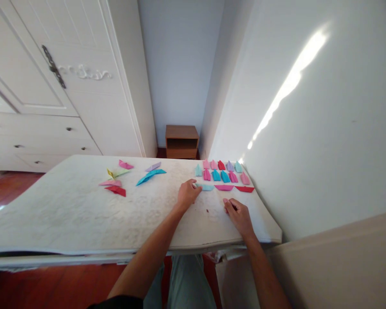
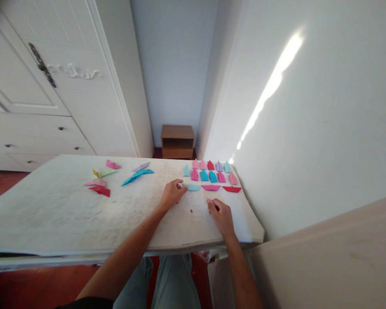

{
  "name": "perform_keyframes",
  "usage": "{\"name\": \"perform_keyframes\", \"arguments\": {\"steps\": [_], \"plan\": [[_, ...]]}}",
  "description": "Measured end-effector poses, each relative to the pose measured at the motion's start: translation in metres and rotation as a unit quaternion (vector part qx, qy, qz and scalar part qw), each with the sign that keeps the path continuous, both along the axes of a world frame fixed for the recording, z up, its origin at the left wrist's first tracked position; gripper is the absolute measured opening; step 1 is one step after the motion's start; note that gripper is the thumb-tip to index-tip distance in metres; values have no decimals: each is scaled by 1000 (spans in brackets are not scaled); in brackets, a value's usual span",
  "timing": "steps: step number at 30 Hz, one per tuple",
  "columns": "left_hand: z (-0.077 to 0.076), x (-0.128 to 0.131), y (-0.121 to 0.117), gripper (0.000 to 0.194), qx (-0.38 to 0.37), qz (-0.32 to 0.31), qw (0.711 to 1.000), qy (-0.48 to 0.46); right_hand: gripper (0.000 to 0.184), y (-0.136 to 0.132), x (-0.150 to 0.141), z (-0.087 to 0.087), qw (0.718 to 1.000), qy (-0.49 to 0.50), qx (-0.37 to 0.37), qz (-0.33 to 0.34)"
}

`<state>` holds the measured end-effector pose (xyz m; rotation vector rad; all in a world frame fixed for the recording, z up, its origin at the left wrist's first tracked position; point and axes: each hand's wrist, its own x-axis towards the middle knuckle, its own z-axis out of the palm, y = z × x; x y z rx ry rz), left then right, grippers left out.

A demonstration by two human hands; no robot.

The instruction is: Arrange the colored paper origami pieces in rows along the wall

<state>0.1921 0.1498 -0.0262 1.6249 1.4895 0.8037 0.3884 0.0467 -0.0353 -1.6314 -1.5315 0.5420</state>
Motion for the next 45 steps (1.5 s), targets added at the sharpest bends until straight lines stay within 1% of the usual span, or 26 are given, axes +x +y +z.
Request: {"name": "perform_keyframes", "arguments": {"steps": [4, 9, 11, 13, 14, 16, 19, 22, 24, 26, 29, 32, 35, 37, 39, 41, 43, 45], "plan": [[-2, 0, 0, 34, 20, 4, 1000, 13, 48, 0, -1, 2, 1000, 8, 0, -4], [-5, -2, -4, 33, 39, 12, 999, -7, 51, 1, -1, 2, 1000, 10, -6, -22], [-5, -6, -11, 25, 54, 10, 998, -19, 51, 1, -1, 1, 1000, 15, -12, -24], [-3, -15, -21, 11, 74, 7, 997, -25, 51, 0, -1, 0, 999, 21, -18, -26], [-1, -23, -27, 10, 87, 3, 996, -29, 51, 0, -1, 0, 999, 23, -21, -27], [1, -45, -41, 19, 116, -10, 992, -39, 51, 0, -1, -1, 999, 17, -22, -25], [4, -89, -62, 23, 147, -19, 988, -52, 51, 1, 0, -1, 1000, -6, -12, -25], [1, -139, -77, 25, 151, 7, 987, -45, 52, 4, -5, 0, 999, -27, -11, -28], [-2, -167, -83, 26, 151, 35, 987, -37, 52, 8, -15, 2, 999, -31, -10, -24], [-6, -186, -85, 25, 149, 63, 986, -38, 51, 15, -34, 4, 1000, -25, -5, -6], [-10, -200, -87, 25, 145, 86, 984, -49, 47, 29, -75, 9, 998, -24, 10, 58], [-12, -201, -87, 26, 134, 82, 986, -59, 39, 51, -128, 15, 990, -18, 39, 136], [-13, -200, -87, 26, 127, 80, 986, -68, 38, 78, -186, 23, 978, -14, 44, 203], [-14, -200, -87, 25, 128, 82, 985, -79, 36, 97, -226, 30, 968, -41, 45, 243], [-16, -200, -87, 24, 130, 85, 984, -90, 33, 117, -266, 37, 957, -110, 42, 266], [-17, -201, -86, 23, 131, 88, 982, -101, 29, 135, -304, 42, 950, -134, 38, 280], [-17, -202, -86, 23, 130, 90, 982, -107, 33, 151, -337, 45, 943, -156, 24, 293], [-17, -202, -86, 22, 130, 91, 981, -113, 39, 163, -363, 45, 938, -180, 4, 295]]}}
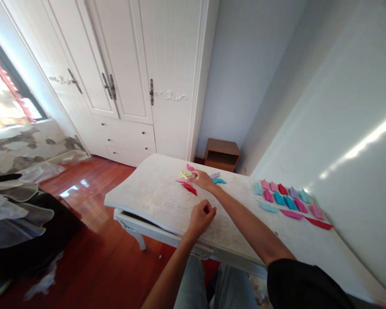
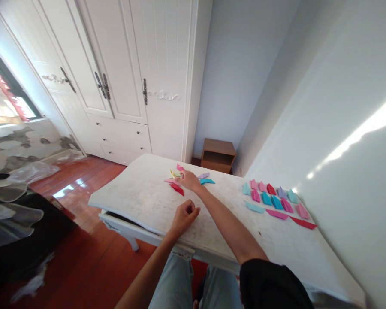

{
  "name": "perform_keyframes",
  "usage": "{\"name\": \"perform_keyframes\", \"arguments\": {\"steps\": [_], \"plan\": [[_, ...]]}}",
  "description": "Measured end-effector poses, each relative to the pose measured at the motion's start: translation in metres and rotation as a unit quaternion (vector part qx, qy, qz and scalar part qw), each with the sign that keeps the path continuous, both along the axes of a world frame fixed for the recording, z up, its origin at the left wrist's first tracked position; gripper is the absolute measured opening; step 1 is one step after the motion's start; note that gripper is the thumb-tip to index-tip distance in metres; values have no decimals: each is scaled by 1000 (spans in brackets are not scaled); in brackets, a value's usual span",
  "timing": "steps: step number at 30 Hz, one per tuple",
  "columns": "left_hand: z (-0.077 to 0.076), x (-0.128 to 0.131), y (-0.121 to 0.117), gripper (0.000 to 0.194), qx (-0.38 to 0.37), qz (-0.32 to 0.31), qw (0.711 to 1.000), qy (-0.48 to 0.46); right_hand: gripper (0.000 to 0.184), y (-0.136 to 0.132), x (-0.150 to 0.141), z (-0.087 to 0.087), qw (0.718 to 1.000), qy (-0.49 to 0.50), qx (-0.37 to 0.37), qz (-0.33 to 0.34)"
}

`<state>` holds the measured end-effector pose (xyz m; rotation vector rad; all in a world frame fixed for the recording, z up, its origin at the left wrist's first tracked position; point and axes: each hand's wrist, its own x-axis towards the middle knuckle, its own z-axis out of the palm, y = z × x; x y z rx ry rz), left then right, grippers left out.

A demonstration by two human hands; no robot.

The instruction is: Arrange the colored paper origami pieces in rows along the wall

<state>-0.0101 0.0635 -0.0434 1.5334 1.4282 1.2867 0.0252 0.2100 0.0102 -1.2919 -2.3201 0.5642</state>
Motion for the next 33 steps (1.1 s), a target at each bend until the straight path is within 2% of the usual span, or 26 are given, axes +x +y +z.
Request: {"name": "perform_keyframes", "arguments": {"steps": [2, 4, 6, 9, 13, 16, 19, 21, 26, 33], "plan": [[0, -1, 0, 22, 1, 1, 1000, -7, 34, 7, -19, -1, 1000, -27, -13, -7], [0, -1, 0, 21, 2, 1, 1000, -15, 20, 10, -31, -2, 999, -40, -21, -14], [-1, -2, 0, 20, 0, 0, 1000, -20, 11, 10, -35, -3, 999, -31, -16, -27], [-2, -2, 0, 20, 2, 0, 1000, -22, 13, 5, -29, -3, 999, 21, 3, -49], [-2, -2, 0, 22, 9, 1, 1000, -16, 21, -12, 0, 3, 992, 109, -2, -58], [-2, -2, 0, 24, 11, 1, 1000, -11, 30, -37, 32, 8, 977, 201, -55, -48], [-1, -1, 0, 25, 13, -1, 1000, -18, 36, -70, 67, 13, 926, 354, -123, -47], [0, -1, -1, 27, 12, -2, 1000, -22, 38, -93, 88, 15, 903, 405, -132, -62], [3, -3, 0, 29, 17, 2, 1000, -9, 35, -140, 130, 18, 891, 426, -122, -102], [4, -3, 1, 32, 5, 7, 1000, -20, 36, -177, 170, 9, 878, 437, -123, -154]]}}
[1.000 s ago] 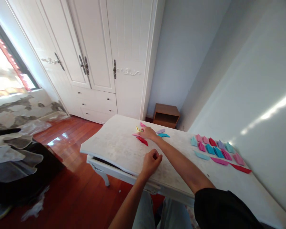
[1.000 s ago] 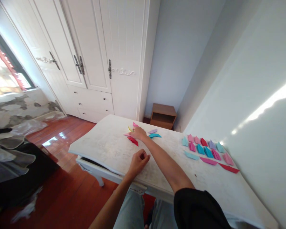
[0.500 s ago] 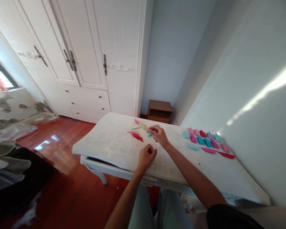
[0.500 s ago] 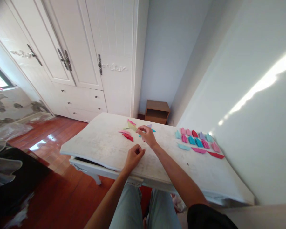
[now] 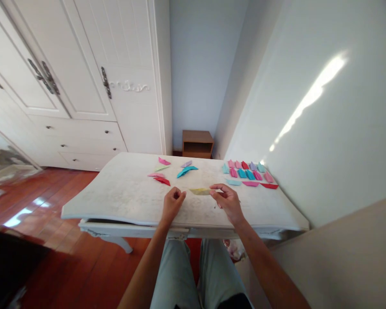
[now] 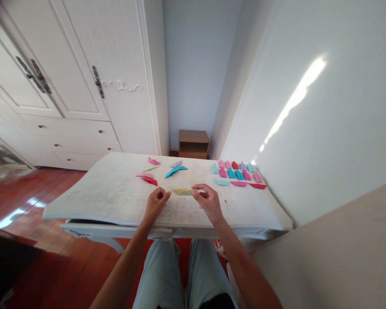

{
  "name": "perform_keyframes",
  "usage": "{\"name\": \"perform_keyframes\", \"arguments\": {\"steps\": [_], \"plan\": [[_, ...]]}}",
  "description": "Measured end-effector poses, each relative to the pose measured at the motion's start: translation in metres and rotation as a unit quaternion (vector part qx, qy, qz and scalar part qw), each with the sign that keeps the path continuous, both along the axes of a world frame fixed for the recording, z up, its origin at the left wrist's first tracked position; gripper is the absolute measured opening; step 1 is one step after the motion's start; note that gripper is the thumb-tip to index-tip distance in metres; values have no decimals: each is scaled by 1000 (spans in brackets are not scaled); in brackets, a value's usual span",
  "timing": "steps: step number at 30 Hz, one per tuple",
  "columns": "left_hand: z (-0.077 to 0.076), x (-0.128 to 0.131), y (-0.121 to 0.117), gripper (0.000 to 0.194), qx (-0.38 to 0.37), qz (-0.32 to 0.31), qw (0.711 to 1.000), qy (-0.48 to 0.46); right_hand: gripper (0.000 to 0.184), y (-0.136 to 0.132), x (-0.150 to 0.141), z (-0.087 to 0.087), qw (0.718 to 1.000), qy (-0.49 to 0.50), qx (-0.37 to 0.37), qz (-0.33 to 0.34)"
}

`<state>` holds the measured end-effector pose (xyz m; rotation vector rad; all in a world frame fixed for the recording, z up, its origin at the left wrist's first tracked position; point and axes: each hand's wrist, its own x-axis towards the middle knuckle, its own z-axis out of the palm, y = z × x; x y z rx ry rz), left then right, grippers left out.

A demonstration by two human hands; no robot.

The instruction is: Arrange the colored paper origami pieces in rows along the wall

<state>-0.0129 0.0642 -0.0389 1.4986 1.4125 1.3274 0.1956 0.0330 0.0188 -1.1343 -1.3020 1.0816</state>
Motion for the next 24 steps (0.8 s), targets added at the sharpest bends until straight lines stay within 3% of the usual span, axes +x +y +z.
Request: {"name": "perform_keyframes", "arguments": {"steps": [7, 15, 24], "plan": [[5, 1, -2, 33, -10, 9, 1000, -26, 38, -18, 29, -1, 998, 22, -2, -57], [-2, -1, 3, 36, -1, 17, 999, -49, 37, -24, 68, -13, 993, 78, -2, -94], [-3, -3, 3, 35, -14, 30, 998, -62, 39, -20, 136, -16, 981, 108, 7, -159]]}}
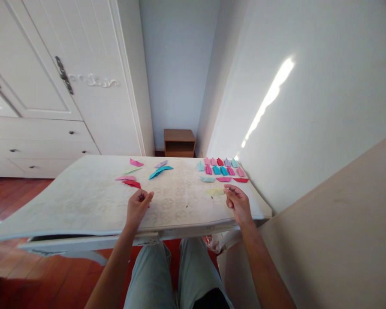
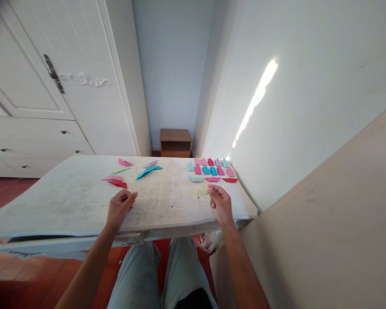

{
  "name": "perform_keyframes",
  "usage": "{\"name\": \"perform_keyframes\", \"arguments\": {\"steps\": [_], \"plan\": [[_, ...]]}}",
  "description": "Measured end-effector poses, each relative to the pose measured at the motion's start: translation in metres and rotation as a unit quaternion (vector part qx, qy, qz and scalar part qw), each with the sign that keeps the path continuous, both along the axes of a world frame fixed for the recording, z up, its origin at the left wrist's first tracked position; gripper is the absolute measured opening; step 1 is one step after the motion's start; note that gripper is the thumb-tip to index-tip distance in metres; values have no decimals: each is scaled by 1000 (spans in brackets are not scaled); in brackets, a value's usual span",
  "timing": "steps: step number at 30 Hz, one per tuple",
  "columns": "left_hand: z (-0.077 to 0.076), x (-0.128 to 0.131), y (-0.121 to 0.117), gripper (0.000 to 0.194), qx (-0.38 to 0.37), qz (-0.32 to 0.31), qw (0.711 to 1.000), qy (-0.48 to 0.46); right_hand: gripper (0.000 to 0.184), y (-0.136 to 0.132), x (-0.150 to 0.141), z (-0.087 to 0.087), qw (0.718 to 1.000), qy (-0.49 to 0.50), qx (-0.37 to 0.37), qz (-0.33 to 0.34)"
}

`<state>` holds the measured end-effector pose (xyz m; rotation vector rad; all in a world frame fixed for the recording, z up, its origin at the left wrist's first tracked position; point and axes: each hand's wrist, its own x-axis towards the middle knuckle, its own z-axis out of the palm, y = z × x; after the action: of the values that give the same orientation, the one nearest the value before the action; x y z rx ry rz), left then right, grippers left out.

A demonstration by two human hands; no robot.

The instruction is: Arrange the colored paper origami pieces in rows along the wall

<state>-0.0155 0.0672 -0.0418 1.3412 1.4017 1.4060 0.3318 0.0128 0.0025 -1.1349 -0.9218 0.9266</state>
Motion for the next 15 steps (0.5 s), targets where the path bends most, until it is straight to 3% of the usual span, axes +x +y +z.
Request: {"name": "perform_keyframes", "arguments": {"steps": [3, 5, 9, 15], "plan": [[-1, 0, 1, 35, -5, 3, 1000, -6, 48, 9, 38, -3, 998, -38, -25, -35], [-2, -1, 1, 34, -4, 5, 1000, -11, 50, 17, 64, -8, 990, -93, -56, -95], [-2, -1, 2, 33, -2, 10, 1000, -20, 45, 33, 100, -24, 956, -177, -132, -193], [3, 1, 0, 34, -8, 27, 999, -15, 41, 50, 124, -34, 888, -288, -196, -300]]}}
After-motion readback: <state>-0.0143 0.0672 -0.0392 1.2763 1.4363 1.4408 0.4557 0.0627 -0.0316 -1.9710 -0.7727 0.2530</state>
